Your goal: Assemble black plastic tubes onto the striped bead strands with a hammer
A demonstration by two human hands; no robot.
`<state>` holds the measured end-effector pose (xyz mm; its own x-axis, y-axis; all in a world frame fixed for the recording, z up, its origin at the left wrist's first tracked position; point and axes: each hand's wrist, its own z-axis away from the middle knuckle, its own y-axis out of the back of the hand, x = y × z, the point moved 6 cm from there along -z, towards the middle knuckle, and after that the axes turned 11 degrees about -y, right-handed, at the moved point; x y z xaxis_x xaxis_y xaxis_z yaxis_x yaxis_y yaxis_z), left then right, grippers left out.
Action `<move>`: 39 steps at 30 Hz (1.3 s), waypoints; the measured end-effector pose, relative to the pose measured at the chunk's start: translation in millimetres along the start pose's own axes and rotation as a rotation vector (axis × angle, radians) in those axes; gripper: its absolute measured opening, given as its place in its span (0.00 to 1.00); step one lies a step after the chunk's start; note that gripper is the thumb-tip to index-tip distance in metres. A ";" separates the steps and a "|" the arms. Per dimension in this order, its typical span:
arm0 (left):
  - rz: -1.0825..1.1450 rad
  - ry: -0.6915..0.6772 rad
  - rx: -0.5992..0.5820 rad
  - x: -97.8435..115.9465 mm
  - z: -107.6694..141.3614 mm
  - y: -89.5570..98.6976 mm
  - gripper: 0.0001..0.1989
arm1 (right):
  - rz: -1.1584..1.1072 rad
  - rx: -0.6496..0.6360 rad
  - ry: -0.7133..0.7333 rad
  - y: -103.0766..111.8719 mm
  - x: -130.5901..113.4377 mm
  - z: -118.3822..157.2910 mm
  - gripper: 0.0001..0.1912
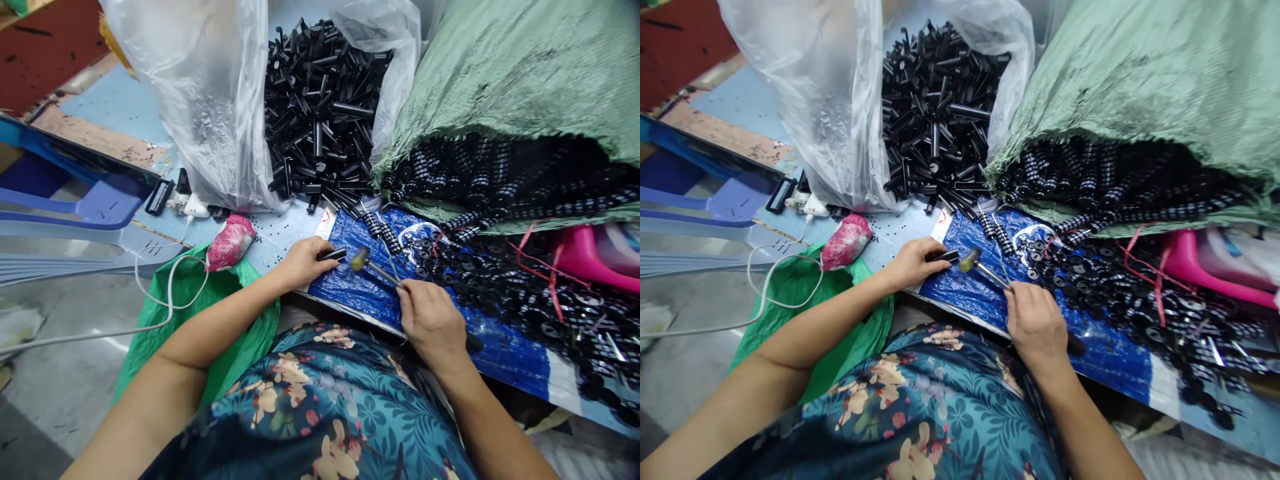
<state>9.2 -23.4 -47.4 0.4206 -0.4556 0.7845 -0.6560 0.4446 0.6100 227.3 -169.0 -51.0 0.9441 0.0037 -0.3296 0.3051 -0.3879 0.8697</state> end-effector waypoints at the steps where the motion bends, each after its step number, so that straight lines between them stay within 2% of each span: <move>1: -0.028 0.016 -0.064 -4.6 -1.6 -0.2 0.10 | -0.029 0.033 -0.007 5.5 -1.8 -2.0 0.12; 3: -0.014 0.058 -0.169 -10.7 -4.1 -4.3 0.12 | -0.098 0.108 -0.019 15.5 -7.0 -7.2 0.14; 5: 0.033 0.093 -0.218 -12.4 -6.4 -9.6 0.15 | -0.117 0.152 0.003 18.9 -14.7 -12.7 0.14; 10: 0.066 0.102 -0.233 -10.3 -14.1 -14.6 0.16 | 0.032 -0.017 0.156 -1.3 -35.9 -19.7 0.13; 11: 0.060 0.092 -0.237 -10.0 -16.1 -14.0 0.17 | 0.010 -0.024 0.164 -1.0 -38.4 -19.6 0.13; 14: 0.072 0.075 -0.262 -10.4 -21.0 -12.2 0.17 | -0.181 0.062 0.194 12.1 -46.7 -17.2 0.16; 16: 0.093 0.087 -0.274 -11.7 -23.3 -13.5 0.17 | -0.284 0.080 0.257 16.0 -55.4 -13.9 0.18; 21: 0.012 0.094 -0.247 -9.0 -27.9 -22.2 0.19 | -0.154 -0.204 0.364 -14.3 -73.7 -4.4 0.11; 23: -0.039 0.072 -0.220 -4.0 -25.1 -12.6 0.16 | -0.185 -0.251 0.372 -16.9 -69.5 -0.8 0.11; 25: -0.006 0.045 -0.280 1.9 -13.0 9.4 0.13 | -0.279 -0.222 0.382 -8.2 -56.4 2.0 0.13; 26: 0.040 0.045 -0.352 3.9 -2.9 24.3 0.12 | -0.315 -0.190 0.373 -1.9 -45.9 3.1 0.14; 28: 0.190 0.094 -0.669 6.7 27.0 51.1 0.12 | -0.325 -0.108 0.303 9.2 -19.4 4.1 0.14; 29: 0.226 0.150 -0.769 5.9 40.7 66.5 0.12 | -0.296 -0.067 0.245 12.6 -5.5 4.0 0.13; 30: 0.225 0.193 -0.790 4.3 48.8 81.3 0.12 | -0.249 -0.037 0.185 13.6 6.7 3.7 0.11; 31: 0.206 0.206 -0.770 3.3 51.3 91.5 0.14 | -0.190 -0.019 0.132 12.6 15.9 3.0 0.09; 32: 0.163 0.196 -0.693 1.9 47.1 97.2 0.14 | -0.129 -0.008 0.095 10.2 21.3 1.9 0.08; 34: 0.007 0.117 -0.418 -1.6 22.5 97.5 0.13 | -0.044 -0.006 0.070 4.1 20.9 -1.5 0.07; 36: -0.232 0.036 -0.096 -6.3 -10.5 88.7 0.11 | -0.035 -0.017 0.071 0.9 13.0 -5.6 0.09; 37: -0.362 0.010 0.022 -8.7 -25.9 81.2 0.10 | -0.057 -0.026 0.067 1.3 10.2 -7.5 0.10; 39: -0.581 -0.021 0.118 -14.3 -51.6 62.4 0.09 | -0.120 -0.052 0.032 5.2 12.8 -10.9 0.10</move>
<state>-5.4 50.7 -14.7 0.7201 -0.6141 0.3229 -0.3880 0.0295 0.9212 242.3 -160.9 -46.7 0.9036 0.0767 -0.4214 0.4214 -0.3349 0.8428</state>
